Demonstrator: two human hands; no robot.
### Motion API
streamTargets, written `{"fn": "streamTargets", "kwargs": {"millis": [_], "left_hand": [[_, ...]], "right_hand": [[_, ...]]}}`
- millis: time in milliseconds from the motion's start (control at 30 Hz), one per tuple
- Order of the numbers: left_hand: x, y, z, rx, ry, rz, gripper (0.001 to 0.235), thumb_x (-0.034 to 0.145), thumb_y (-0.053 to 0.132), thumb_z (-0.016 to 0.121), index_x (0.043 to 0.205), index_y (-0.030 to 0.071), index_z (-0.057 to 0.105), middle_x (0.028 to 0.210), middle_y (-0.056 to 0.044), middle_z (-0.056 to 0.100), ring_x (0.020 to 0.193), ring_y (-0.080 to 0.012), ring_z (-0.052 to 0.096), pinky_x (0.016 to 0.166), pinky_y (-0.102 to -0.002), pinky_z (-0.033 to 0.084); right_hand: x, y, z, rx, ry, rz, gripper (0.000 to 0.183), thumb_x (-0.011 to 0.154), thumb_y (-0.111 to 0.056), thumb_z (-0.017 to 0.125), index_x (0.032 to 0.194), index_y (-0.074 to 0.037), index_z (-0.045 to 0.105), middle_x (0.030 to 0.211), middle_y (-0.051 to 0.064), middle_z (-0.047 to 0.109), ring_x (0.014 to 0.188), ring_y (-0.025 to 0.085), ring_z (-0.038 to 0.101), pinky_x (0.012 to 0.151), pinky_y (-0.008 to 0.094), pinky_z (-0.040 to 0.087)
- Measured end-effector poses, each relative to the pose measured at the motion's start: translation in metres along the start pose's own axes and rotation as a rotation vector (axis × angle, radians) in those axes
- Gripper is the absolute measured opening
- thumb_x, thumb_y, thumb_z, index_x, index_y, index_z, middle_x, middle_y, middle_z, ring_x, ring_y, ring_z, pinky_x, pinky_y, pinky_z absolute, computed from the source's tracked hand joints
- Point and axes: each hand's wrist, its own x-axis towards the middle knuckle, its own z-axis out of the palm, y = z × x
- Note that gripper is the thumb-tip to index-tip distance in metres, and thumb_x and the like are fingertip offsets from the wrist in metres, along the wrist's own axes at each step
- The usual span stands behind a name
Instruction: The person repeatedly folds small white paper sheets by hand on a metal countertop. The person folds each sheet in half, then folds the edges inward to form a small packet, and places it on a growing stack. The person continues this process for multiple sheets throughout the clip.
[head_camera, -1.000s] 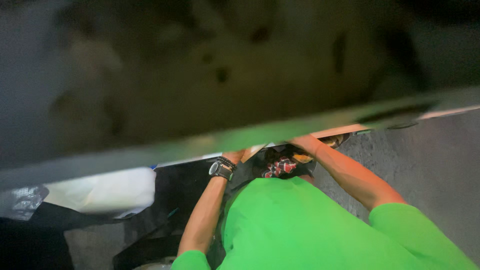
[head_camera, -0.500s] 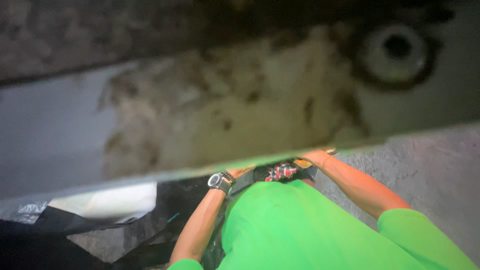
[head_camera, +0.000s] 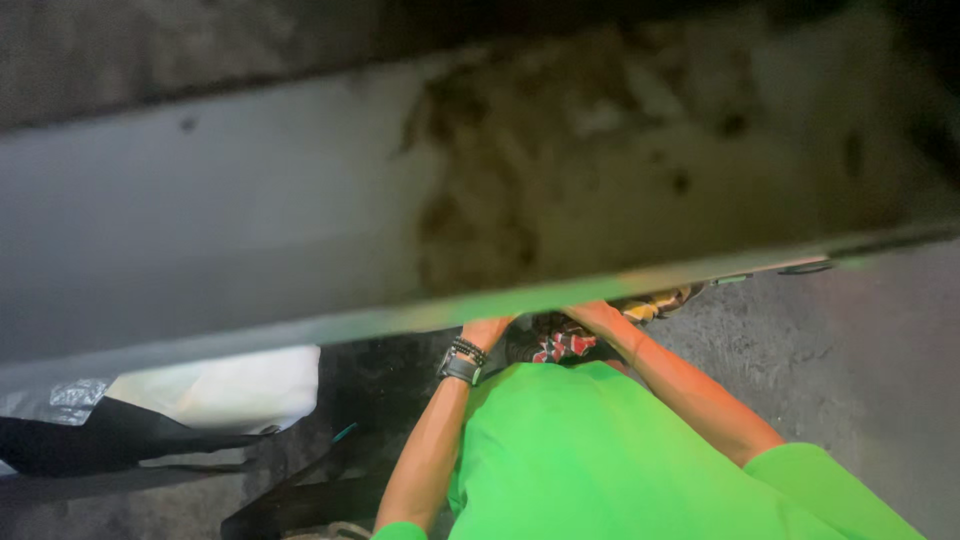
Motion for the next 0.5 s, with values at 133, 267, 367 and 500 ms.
{"fn": "streamTargets", "kwargs": {"millis": [133, 267, 367, 500], "left_hand": [[-0.023, -0.027, 0.033, -0.086, 0.017, -0.083, 0.025, 0.096, 0.024, 0.067, 0.116, 0.010, 0.069, 0.112, -0.017, 0.065, 0.106, -0.0369, 0.061, 0.093, -0.050, 0.045], [-0.028, -0.033, 0.042, -0.140, 0.020, -0.104, 0.023, 0.095, 0.021, 0.066, 0.115, 0.010, 0.070, 0.111, -0.017, 0.065, 0.105, -0.0366, 0.062, 0.092, -0.049, 0.046], [-0.024, -0.032, 0.039, -0.171, 0.025, -0.106, 0.023, 0.094, 0.018, 0.065, 0.114, 0.010, 0.070, 0.111, -0.017, 0.065, 0.105, -0.0364, 0.062, 0.091, -0.048, 0.047], [-0.025, -0.035, 0.034, -0.209, 0.036, -0.111, 0.022, 0.093, 0.015, 0.064, 0.113, 0.010, 0.071, 0.110, -0.017, 0.065, 0.104, -0.0361, 0.063, 0.090, -0.047, 0.048]], "right_hand": [[-0.029, 0.031, 0.011, -0.091, -0.141, 0.132, 0.016, 0.084, -0.007, 0.070, 0.099, -0.002, 0.069, 0.086, 0.018, 0.070, 0.078, 0.035, 0.067, 0.071, 0.045, 0.053], [-0.048, 0.054, 0.013, -0.140, -0.232, 0.238, 0.016, 0.084, -0.008, 0.070, 0.099, -0.003, 0.068, 0.087, 0.018, 0.070, 0.079, 0.035, 0.067, 0.072, 0.045, 0.053], [-0.050, 0.059, 0.012, -0.155, -0.250, 0.272, 0.015, 0.085, -0.009, 0.070, 0.099, -0.003, 0.068, 0.088, 0.018, 0.070, 0.081, 0.035, 0.067, 0.073, 0.045, 0.052], [-0.038, 0.054, 0.017, -0.172, -0.274, 0.267, 0.014, 0.086, -0.010, 0.070, 0.098, -0.003, 0.068, 0.090, 0.018, 0.070, 0.083, 0.035, 0.066, 0.074, 0.045, 0.052]]}}
